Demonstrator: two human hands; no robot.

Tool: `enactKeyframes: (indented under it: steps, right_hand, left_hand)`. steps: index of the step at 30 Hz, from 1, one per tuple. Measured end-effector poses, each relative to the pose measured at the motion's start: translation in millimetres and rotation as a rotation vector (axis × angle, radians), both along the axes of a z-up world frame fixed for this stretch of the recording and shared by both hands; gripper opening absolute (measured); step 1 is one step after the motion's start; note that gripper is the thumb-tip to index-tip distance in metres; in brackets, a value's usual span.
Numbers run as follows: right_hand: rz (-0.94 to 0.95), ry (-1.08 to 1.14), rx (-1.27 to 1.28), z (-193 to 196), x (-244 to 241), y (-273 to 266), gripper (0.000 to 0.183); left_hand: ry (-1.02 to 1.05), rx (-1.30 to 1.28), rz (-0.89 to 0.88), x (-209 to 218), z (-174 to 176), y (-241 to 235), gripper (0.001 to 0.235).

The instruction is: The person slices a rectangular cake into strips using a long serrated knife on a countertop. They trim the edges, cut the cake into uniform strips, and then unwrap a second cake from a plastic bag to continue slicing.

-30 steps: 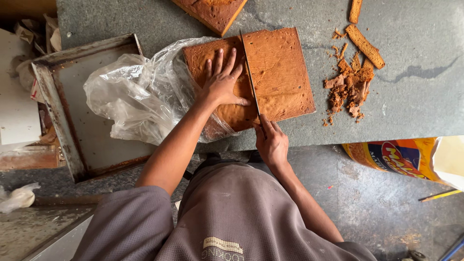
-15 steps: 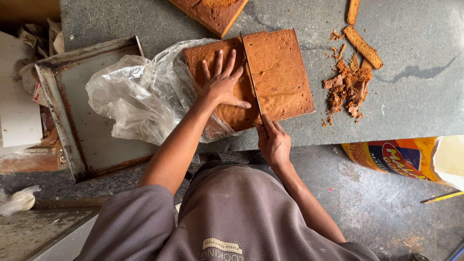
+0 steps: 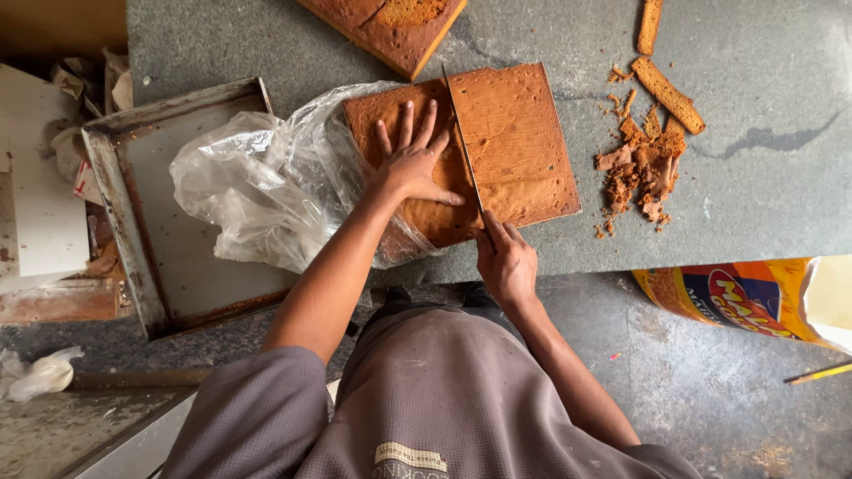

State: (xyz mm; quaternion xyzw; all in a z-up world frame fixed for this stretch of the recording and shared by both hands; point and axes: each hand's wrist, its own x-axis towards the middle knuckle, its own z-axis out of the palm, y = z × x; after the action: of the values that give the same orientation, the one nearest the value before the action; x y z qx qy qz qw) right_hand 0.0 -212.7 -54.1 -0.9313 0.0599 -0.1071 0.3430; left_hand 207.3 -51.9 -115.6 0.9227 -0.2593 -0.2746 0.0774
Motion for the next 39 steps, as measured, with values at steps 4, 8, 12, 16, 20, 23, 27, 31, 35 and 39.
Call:
enactKeyframes:
  steps: [4,8,12,16,20,23,27,31,35,39]
  right_hand:
    - [0.003,-0.005,-0.008,3,-1,0,0.034]
    - [-0.006,0.008,-0.003,6,4,-1,0.033]
    - [0.012,0.013,-0.013,6,11,-2,0.034]
    - [0.019,0.002,-0.033,8,7,-3,0.032]
    - [0.000,0.103,-0.041,6,9,-1,0.032]
    - [-0.002,0.132,-0.052,1,27,2,0.030]
    - [0.009,0.016,-0.055,0,23,2,0.033]
    - [0.021,0.082,-0.040,-2,13,2,0.035]
    - [0.018,0.001,-0.060,-7,30,0,0.033]
    - [0.018,0.029,-0.027,0,17,1,0.032]
  left_hand:
    - [-0.007,0.009,-0.003,1,2,1,0.150]
    - [-0.012,-0.011,0.002,0,2,1,0.151]
    - [-0.028,-0.040,0.013,-3,2,1,0.153]
    - [-0.033,-0.019,0.008,0,4,0,0.152]
    - [-0.026,-0.046,0.011,-2,4,3,0.154]
    - [0.012,-0.039,0.013,-2,5,1,0.153]
    - [0.006,-0.024,0.013,0,5,1,0.153]
    - [0.003,-0.038,0.012,-1,3,2,0.153]
    - [0.010,-0.032,0.019,-1,5,0,0.153]
    - [-0.011,-0.038,0.009,-2,11,3,0.152]
